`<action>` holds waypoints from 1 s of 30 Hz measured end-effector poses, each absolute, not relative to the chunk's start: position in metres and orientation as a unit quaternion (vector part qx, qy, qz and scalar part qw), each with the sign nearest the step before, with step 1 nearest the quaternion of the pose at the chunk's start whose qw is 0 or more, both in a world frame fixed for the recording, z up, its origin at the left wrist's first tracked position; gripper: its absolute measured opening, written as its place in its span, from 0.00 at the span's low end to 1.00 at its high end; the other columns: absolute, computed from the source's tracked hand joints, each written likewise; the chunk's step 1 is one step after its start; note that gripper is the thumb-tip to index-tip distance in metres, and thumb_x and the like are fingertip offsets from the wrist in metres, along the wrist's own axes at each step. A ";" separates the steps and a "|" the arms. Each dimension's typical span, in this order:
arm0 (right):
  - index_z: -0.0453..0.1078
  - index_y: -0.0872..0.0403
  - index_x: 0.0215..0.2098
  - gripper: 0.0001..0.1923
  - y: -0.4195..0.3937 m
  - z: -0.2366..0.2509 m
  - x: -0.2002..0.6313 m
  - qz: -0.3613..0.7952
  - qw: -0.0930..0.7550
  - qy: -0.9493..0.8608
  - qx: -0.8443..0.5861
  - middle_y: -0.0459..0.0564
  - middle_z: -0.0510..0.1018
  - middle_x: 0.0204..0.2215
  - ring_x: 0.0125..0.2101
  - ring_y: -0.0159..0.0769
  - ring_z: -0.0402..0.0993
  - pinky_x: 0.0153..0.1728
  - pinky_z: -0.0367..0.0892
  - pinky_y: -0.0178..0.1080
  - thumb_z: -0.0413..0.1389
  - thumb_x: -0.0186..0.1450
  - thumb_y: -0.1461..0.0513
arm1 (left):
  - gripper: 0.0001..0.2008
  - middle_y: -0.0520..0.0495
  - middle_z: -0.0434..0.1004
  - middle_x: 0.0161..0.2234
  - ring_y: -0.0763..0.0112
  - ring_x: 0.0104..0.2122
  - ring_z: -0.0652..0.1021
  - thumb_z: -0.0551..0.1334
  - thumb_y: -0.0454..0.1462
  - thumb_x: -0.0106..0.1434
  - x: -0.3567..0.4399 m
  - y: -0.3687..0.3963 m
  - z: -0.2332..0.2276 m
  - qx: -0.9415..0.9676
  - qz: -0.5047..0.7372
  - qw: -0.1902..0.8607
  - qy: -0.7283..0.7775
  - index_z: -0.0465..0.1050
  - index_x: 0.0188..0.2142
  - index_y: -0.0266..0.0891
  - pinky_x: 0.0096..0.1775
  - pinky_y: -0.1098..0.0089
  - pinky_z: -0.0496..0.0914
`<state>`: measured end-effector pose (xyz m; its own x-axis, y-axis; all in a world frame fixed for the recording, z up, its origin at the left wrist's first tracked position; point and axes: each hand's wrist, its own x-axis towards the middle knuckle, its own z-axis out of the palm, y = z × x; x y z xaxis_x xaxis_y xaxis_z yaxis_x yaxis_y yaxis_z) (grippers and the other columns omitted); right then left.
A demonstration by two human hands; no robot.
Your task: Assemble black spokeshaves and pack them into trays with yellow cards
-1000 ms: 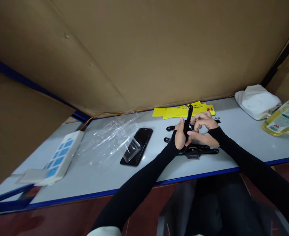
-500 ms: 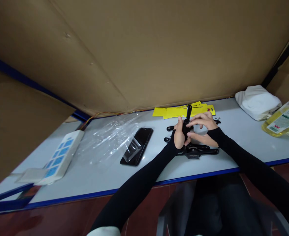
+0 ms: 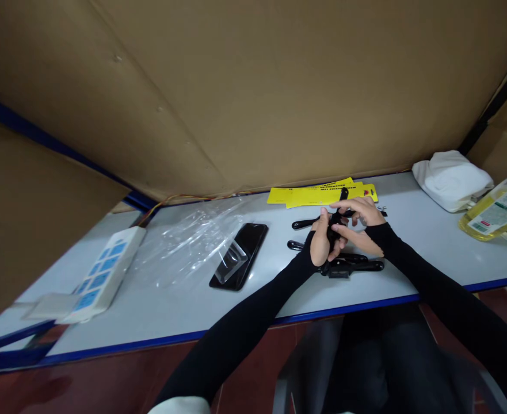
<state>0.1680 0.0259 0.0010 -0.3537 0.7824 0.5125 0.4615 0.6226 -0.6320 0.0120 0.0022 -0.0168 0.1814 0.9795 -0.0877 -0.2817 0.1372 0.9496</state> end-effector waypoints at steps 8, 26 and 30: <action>0.84 0.44 0.49 0.11 0.028 -0.004 0.167 0.165 0.386 -0.829 -0.369 0.53 0.80 0.43 0.47 0.47 0.68 0.48 0.68 0.48 0.60 0.73 0.59 | 0.39 0.50 0.70 0.15 0.78 0.06 0.59 0.47 0.71 0.67 0.009 0.005 -0.011 0.427 0.481 0.658 0.393 0.70 0.33 0.37 0.10 0.74 0.47; 0.84 0.47 0.44 0.13 0.020 0.000 0.164 0.183 0.421 -0.820 -0.341 0.53 0.82 0.41 0.44 0.46 0.67 0.37 0.67 0.42 0.60 0.66 0.67 | 0.39 0.50 0.68 0.14 0.77 0.07 0.62 0.49 0.70 0.67 0.009 0.005 -0.009 0.400 0.494 0.642 0.429 0.71 0.30 0.36 0.11 0.74 0.49; 0.83 0.47 0.45 0.10 0.021 -0.003 0.164 0.173 0.424 -0.816 -0.353 0.53 0.82 0.41 0.44 0.46 0.67 0.39 0.67 0.44 0.64 0.67 0.64 | 0.40 0.51 0.68 0.15 0.77 0.07 0.61 0.49 0.71 0.66 0.008 0.005 -0.011 0.399 0.495 0.643 0.427 0.72 0.32 0.36 0.11 0.74 0.48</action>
